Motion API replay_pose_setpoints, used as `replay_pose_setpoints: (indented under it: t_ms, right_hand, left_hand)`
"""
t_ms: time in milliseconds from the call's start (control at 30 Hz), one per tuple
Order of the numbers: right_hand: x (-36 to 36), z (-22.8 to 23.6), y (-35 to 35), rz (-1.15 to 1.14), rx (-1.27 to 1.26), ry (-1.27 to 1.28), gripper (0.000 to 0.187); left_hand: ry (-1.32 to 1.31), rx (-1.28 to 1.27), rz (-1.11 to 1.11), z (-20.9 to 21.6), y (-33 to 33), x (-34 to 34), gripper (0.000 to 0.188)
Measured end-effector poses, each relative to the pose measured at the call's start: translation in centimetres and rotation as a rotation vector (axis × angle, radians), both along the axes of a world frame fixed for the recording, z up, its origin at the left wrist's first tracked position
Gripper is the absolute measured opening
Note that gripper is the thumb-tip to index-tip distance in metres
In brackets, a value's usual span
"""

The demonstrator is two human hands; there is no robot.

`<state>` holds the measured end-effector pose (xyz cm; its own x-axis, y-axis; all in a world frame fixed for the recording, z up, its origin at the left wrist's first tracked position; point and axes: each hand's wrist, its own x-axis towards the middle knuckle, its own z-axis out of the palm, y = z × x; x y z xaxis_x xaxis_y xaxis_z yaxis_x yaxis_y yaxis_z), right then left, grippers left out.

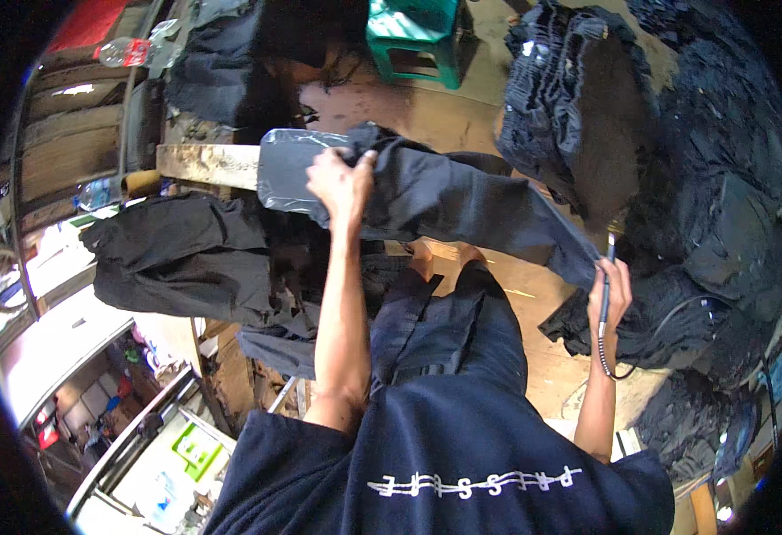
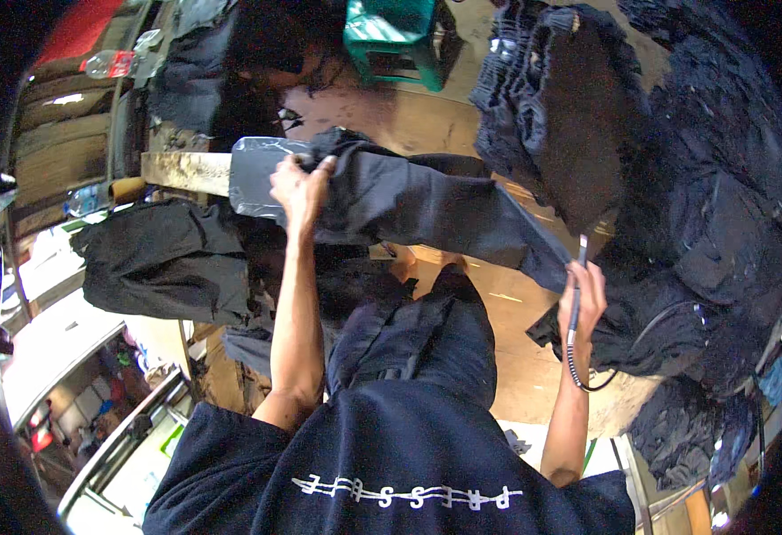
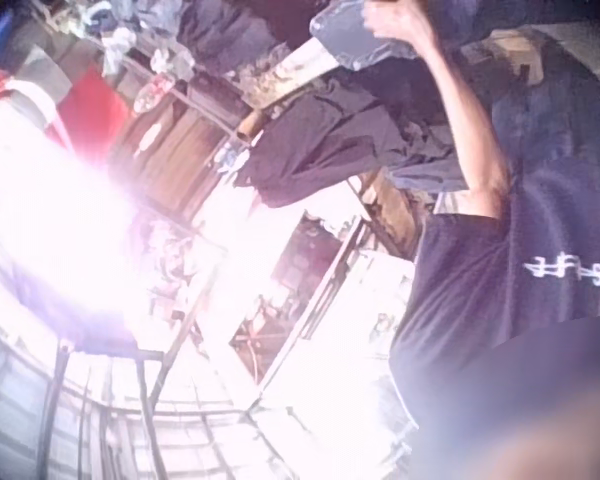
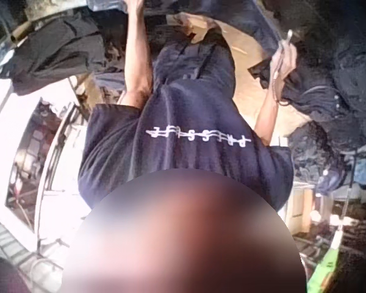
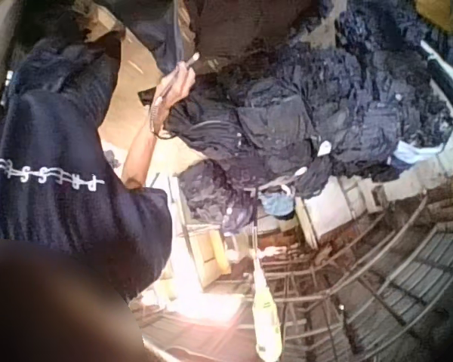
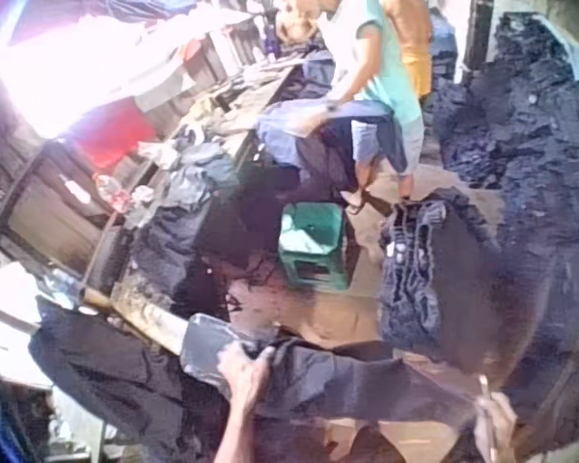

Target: The person uses a handheld electric fabric trimmer to remove loose threads and excess fabric from the edges and seams of black pants. They handle multiple pants one at a time, rotating each garment to trim different areas before placing it aside and picking up the next.

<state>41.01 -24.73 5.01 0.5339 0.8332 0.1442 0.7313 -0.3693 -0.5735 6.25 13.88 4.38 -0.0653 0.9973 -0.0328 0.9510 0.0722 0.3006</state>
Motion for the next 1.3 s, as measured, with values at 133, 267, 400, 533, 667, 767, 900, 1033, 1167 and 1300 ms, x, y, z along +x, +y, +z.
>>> replay_pose_setpoints:
  t_ms: [133,267,400,533,667,767,900,1033,1167,1300]
  right_hand:
    - [4.4,-1.7,-4.1,-0.283,-0.053,-0.166,0.018]
    - [5.9,-1.3,-5.2,-0.274,-0.188,-0.328,0.026]
    - [0.9,-0.2,0.7,-0.106,-0.104,-0.270,0.026]
    - [-6.3,3.7,8.1,0.071,0.054,-0.017,0.019]
    - [-11.3,7.8,14.5,0.369,0.230,0.119,0.015]
    - [-13.2,10.1,18.7,0.422,0.292,0.078,0.014]
    - [-16.0,12.5,23.6,0.409,0.353,0.020,0.013]
    - [-19.8,14.2,27.6,0.410,0.353,-0.036,0.014]
    - [-24.2,14.4,30.2,0.416,0.347,-0.046,0.014]
    - [-27.6,13.5,30.2,0.434,0.333,-0.002,0.010]
  left_hand:
    - [-0.547,-0.132,-0.127,3.9,-6.5,6.6,0.034]
    - [-1.056,-0.660,-0.264,2.6,-19.8,12.4,0.043]
    - [-0.744,-0.751,-0.201,-3.6,-21.6,8.2,0.041]
    - [-0.544,-0.353,-0.476,-3.6,-16.9,-1.6,0.031]
    - [-0.550,-0.055,-0.762,3.1,-16.7,-10.2,0.020]
    - [-0.497,0.041,-0.793,9.8,-17.6,-15.2,0.018]
    - [-0.645,0.209,-0.654,19.3,-14.5,-24.1,0.015]
    - [-0.553,0.394,-0.544,28.5,-8.9,-38.2,0.008]
    - [-0.318,0.581,-0.202,36.9,-1.2,-55.8,0.016]
    - [0.142,0.639,0.078,40.7,8.8,-71.6,0.037]
